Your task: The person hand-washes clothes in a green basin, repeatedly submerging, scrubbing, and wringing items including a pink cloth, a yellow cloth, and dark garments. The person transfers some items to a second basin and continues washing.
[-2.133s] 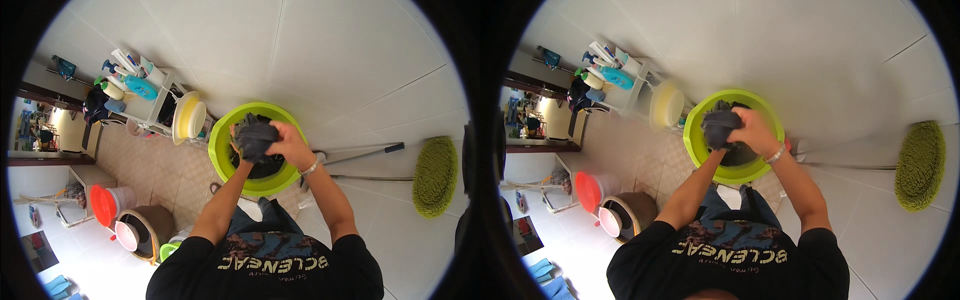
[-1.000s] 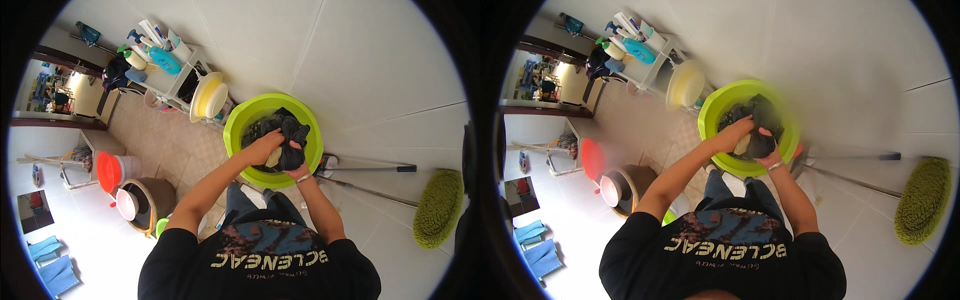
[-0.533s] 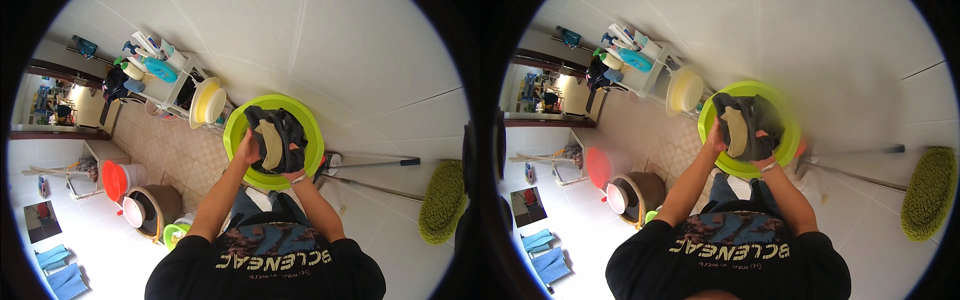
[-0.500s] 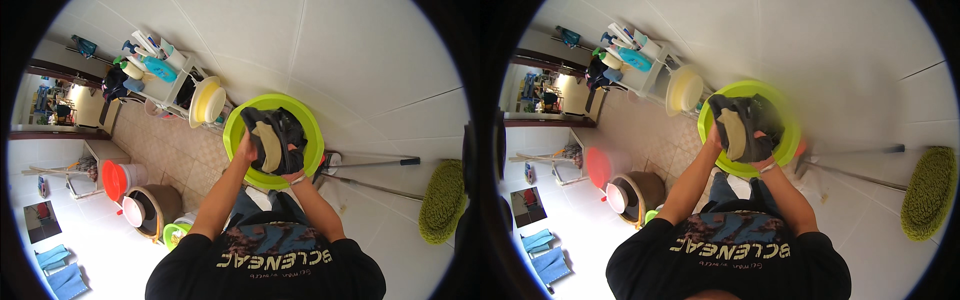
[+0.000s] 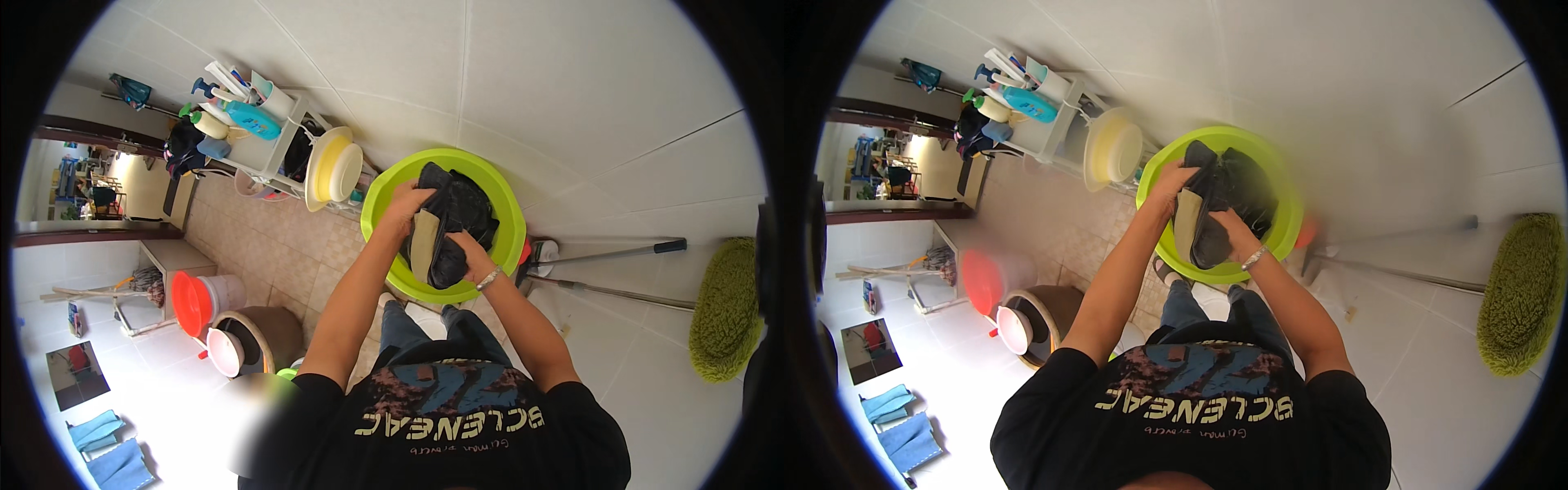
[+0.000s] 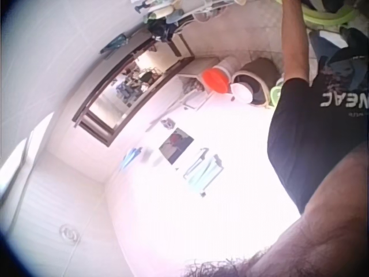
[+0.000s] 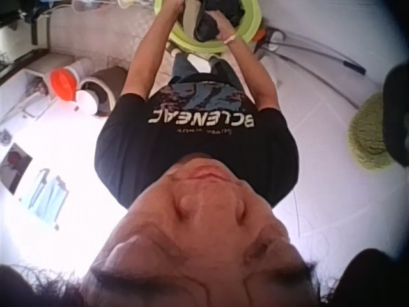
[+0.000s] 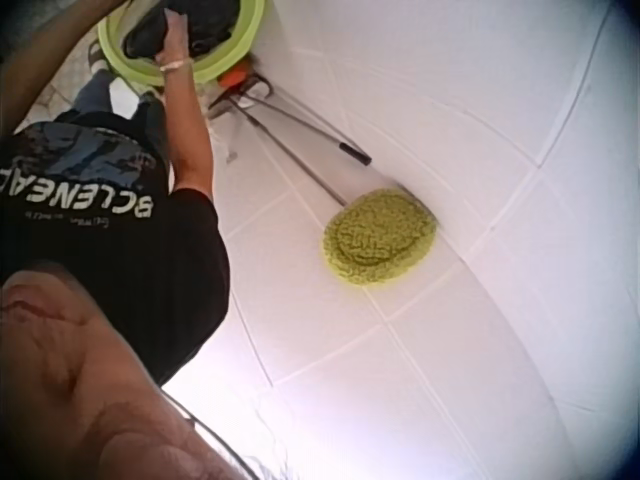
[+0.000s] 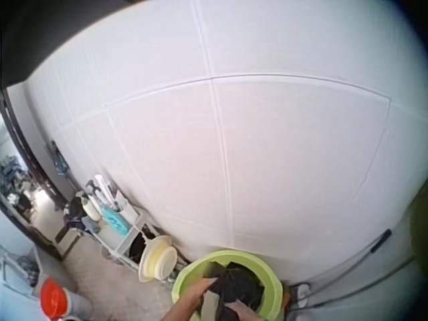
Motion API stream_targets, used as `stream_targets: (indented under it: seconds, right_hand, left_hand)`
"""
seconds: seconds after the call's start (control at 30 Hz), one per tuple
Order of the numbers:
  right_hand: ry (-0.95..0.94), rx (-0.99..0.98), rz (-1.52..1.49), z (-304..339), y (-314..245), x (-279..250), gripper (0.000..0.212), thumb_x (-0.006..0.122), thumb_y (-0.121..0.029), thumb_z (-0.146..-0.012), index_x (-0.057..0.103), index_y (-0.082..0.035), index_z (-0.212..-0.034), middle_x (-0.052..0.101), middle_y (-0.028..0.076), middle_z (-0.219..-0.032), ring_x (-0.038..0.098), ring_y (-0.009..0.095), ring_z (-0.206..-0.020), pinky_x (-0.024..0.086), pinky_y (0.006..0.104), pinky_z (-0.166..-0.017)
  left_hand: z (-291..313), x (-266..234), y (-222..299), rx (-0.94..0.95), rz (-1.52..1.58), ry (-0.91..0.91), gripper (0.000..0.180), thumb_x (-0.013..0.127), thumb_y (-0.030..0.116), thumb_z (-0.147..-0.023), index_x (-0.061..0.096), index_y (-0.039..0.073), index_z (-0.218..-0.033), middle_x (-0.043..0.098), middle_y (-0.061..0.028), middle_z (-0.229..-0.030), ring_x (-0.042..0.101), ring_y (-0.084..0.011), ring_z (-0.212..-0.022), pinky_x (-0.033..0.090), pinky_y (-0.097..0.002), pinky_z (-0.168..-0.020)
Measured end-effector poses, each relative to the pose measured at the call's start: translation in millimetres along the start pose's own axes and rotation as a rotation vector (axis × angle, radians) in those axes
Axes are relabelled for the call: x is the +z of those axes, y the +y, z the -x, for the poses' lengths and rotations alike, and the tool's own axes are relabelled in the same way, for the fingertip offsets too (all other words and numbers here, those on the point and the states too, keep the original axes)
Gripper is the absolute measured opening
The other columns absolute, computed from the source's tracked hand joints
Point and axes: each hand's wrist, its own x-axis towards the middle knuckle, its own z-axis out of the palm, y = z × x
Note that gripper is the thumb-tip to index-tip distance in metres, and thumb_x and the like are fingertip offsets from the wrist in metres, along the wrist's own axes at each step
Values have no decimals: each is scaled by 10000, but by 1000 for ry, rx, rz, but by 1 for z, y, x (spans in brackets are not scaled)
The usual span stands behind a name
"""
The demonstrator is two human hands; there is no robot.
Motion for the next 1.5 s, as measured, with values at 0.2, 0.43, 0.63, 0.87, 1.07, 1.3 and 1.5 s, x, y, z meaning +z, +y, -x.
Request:
stream_targets:
  seconds: [0.2, 0.43, 0.63, 0.87, 1.07, 1.3, 1.5]
  right_hand:
    - [240, -387, 1446, -30, 2, -18, 399, 609, -154, -861, 587, 41, -1208, 662, 197, -1133, 660, 310, -995, 523, 405, -883]
    - [82, -188, 1152, -23, -7, -20, 491, 683, -163, -781, 583, -1, -1234, 666, 199, -1152, 648, 322, -1065, 489, 390, -936]
    - [123, -153, 1264, -1, -38, 1, 629, 820, -227, -718, 569, -30, -1260, 675, 159, -1189, 663, 267, -1079, 498, 360, -934]
    - [-140, -294, 873, -4, -47, -38, 650, 771, -238, -815, 513, -65, -1386, 599, 143, -1364, 588, 266, -1241, 418, 369, -1079]
    - [-10, -38, -157, 13, -41, -37, 691, 641, -431, -949, 438, -33, -1478, 499, 135, -1492, 540, 306, -1321, 469, 454, -1079]
    - [172, -85, -201, -7, -8, -61, 380, 651, -516, -896, 708, -240, -1151, 733, -4, -1124, 660, 208, -1127, 521, 568, -845]
    - [-2, -261, 61, 5, 5, -67, 515, 471, -520, -979, 572, -208, -1377, 605, 46, -1377, 595, 222, -1244, 481, 451, -1013]
  left_hand:
    - [-12, 22, -5, 198, -815, 167, 534, 746, 128, -679, 644, -41, -1175, 702, -190, -984, 690, -272, -940, 550, -381, -829]
    - [5, -1, -2, 130, -460, -312, 692, 710, 75, -671, 587, 68, -1351, 652, -87, -1070, 637, -214, -1014, 512, -338, -921]
    - [47, -5, 25, 128, -328, -682, 795, 760, -18, -619, 562, 131, -1374, 527, -12, -1225, 530, -166, -1186, 408, -318, -1060]
    - [57, 7, 5, 454, -603, -167, 375, 762, -86, -617, 589, 86, -902, 593, -6, -998, 570, -164, -976, 463, -306, -875]
    - [75, 25, 16, 928, -625, -172, 318, 731, -99, -637, 546, 78, -827, 584, -59, -965, 588, -234, -952, 472, -311, -849]
    - [107, 37, 17, 977, -964, -260, 776, 639, -132, -600, 602, 146, -1324, 490, -143, -1270, 504, -364, -1197, 448, -403, -1012]
    - [114, 36, 34, 787, -1184, -573, 954, 706, -92, -601, 451, 207, -1470, 253, -232, -1534, 280, -471, -1416, 357, -486, -1135]
